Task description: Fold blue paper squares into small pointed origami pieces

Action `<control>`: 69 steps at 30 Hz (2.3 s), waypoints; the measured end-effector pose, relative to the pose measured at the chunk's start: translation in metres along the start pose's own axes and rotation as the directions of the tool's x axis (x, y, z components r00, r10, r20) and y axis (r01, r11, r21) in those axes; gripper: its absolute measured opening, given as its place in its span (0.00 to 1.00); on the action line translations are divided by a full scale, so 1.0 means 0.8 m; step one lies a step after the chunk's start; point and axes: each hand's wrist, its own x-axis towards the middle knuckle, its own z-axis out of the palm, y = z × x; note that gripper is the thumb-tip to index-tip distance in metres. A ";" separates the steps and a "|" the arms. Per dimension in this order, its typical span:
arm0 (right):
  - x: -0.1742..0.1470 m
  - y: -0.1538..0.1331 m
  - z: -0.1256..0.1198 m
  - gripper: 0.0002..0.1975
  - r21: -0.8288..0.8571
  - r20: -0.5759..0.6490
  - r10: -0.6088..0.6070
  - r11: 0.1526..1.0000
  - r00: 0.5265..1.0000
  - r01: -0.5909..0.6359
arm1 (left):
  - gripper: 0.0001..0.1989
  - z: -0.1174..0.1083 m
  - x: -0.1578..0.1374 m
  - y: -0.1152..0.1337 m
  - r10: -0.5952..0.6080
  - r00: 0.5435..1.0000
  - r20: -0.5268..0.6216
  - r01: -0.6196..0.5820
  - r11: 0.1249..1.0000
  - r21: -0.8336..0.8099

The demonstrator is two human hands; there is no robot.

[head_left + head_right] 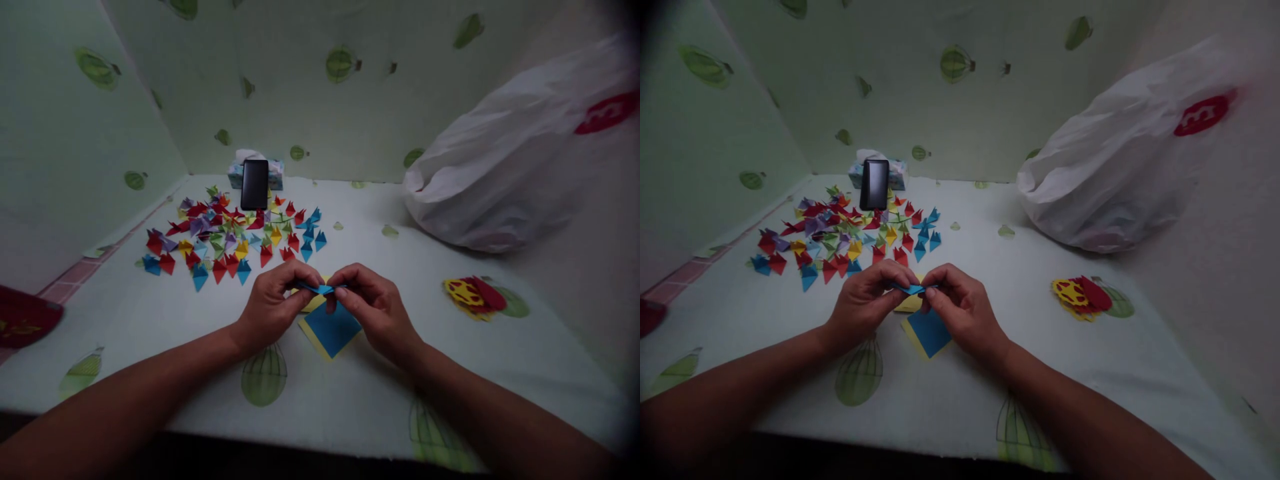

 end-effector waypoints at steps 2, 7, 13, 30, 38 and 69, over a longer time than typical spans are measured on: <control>-0.001 -0.001 -0.001 0.03 -0.006 0.005 -0.016 1.000 1.000 0.016 | 0.09 -0.001 0.000 0.001 0.059 0.998 0.005 -0.059 0.998 0.031; -0.001 -0.003 -0.002 0.04 -0.080 0.005 -0.017 0.997 1.000 0.017 | 0.10 -0.002 0.000 0.001 0.124 0.992 0.012 -0.125 0.989 0.074; 0.004 -0.003 -0.006 0.03 -0.305 0.042 -0.129 0.943 0.991 0.135 | 0.09 -0.004 0.003 0.003 0.154 0.988 0.028 -0.157 0.976 0.150; 0.008 -0.010 -0.008 0.12 -0.369 0.032 0.033 0.929 0.999 -0.019 | 0.10 0.000 0.007 -0.002 -0.180 0.982 0.049 0.185 0.976 -0.115; 0.012 0.005 -0.011 0.12 0.105 0.106 0.289 0.948 0.951 -0.300 | 0.13 -0.001 0.010 -0.007 -0.386 0.907 0.166 0.420 0.829 -0.370; 0.015 0.014 -0.011 0.09 0.232 0.127 0.333 0.906 0.934 -0.354 | 0.04 -0.006 0.011 -0.008 -0.058 0.997 0.057 0.050 0.990 0.129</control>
